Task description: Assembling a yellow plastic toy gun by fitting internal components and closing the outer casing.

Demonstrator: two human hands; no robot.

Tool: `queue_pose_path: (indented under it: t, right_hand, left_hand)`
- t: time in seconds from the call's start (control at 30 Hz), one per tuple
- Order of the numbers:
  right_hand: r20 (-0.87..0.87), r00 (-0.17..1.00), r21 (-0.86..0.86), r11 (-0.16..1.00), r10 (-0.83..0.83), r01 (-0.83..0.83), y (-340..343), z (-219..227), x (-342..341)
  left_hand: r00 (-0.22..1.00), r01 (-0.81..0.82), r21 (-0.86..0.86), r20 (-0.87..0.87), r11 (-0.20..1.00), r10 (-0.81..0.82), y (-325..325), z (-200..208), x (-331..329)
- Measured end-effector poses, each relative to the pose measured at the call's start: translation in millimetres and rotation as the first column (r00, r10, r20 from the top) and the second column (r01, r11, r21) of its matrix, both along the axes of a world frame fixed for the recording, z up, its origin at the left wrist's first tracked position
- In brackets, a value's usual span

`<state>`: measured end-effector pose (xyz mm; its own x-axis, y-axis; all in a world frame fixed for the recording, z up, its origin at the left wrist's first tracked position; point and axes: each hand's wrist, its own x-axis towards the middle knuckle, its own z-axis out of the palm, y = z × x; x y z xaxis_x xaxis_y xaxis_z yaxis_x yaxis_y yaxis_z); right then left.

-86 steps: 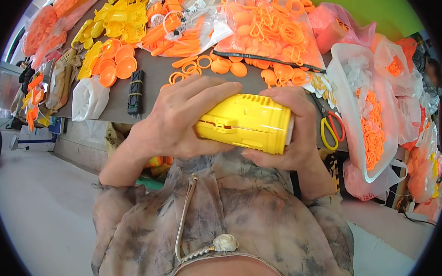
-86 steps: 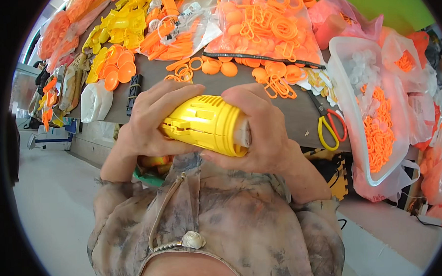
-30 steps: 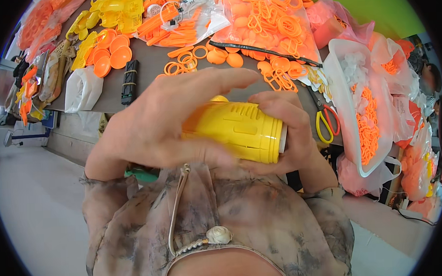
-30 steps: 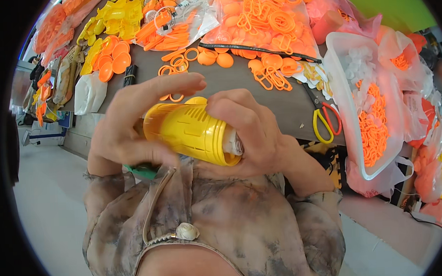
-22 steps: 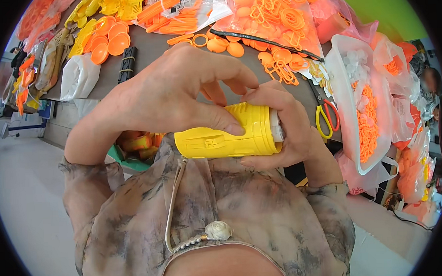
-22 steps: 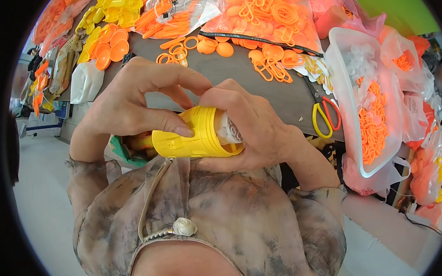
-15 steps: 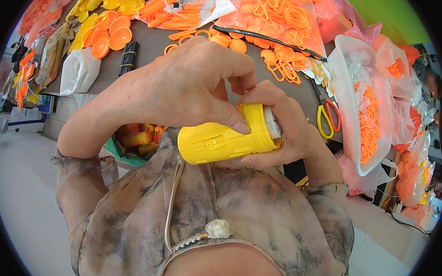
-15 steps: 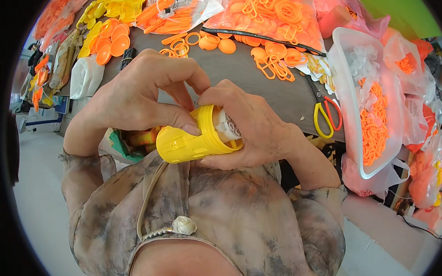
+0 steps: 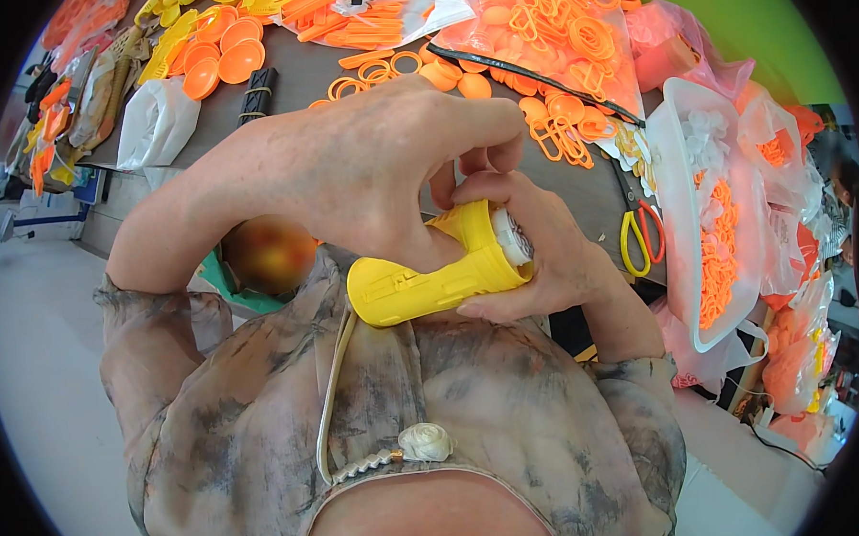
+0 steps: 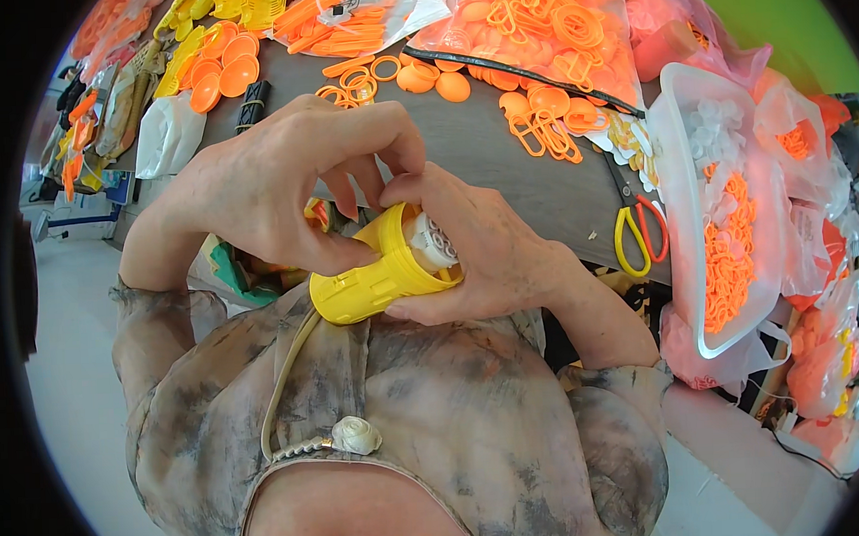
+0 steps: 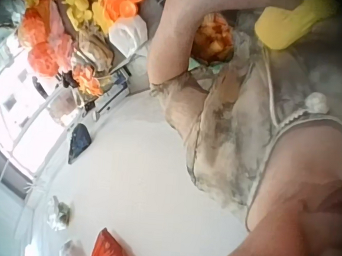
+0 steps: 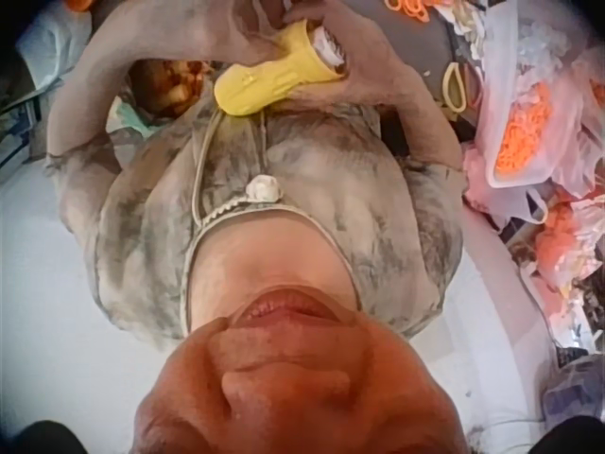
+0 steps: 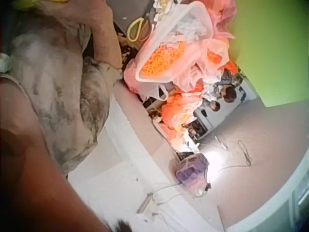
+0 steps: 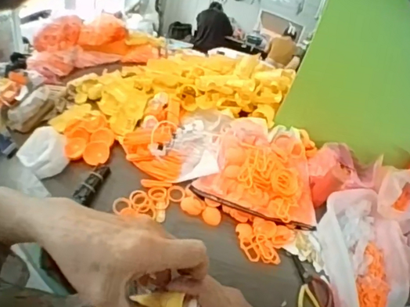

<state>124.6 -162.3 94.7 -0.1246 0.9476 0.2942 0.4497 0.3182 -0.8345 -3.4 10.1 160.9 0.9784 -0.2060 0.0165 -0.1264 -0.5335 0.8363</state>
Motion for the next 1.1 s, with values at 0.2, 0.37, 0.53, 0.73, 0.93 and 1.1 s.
queue_pose_path:
  t: [0.2, 0.37, 0.53, 0.73, 0.93, 1.1]
  right_hand:
    - [-0.042, 0.997, -0.112, 0.992, -0.063, 0.058, 0.6, -8.6, -2.2]
    - [-0.071, 0.995, -0.084, 0.994, -0.077, 0.071, 1.0, -6.4, -4.7]
    - [-0.104, 0.989, -0.064, 0.993, -0.102, 0.095, -1.9, -7.8, -1.4]
    - [-0.141, 0.990, 0.054, 0.998, -0.018, 0.026, 3.6, -11.9, -0.5]
    - [-0.137, 0.991, 0.027, 1.000, -0.004, 0.008, 2.7, -11.3, -2.0]
    - [-0.068, 0.998, -0.109, 0.994, 0.000, -0.007, 4.2, -7.1, -2.4]
  left_hand:
    - [1.000, -0.005, -0.002, 0.018, 1.000, 0.005, -0.3, -5.8, -1.9]
    - [0.979, -0.147, -0.011, 0.138, 0.989, 0.147, -0.2, -26.7, -2.7]
    - [0.943, -0.257, -0.124, 0.185, 0.958, 0.277, 6.3, -17.8, -13.7]
    - [0.972, 0.039, -0.146, 0.237, 0.989, -0.004, 14.2, -29.5, -6.6]
    - [0.993, 0.072, -0.227, 0.109, 0.971, -0.048, 10.9, -20.6, -4.5]
    - [0.986, 0.124, -0.165, 0.133, 0.979, -0.102, 13.2, -14.2, 4.0]
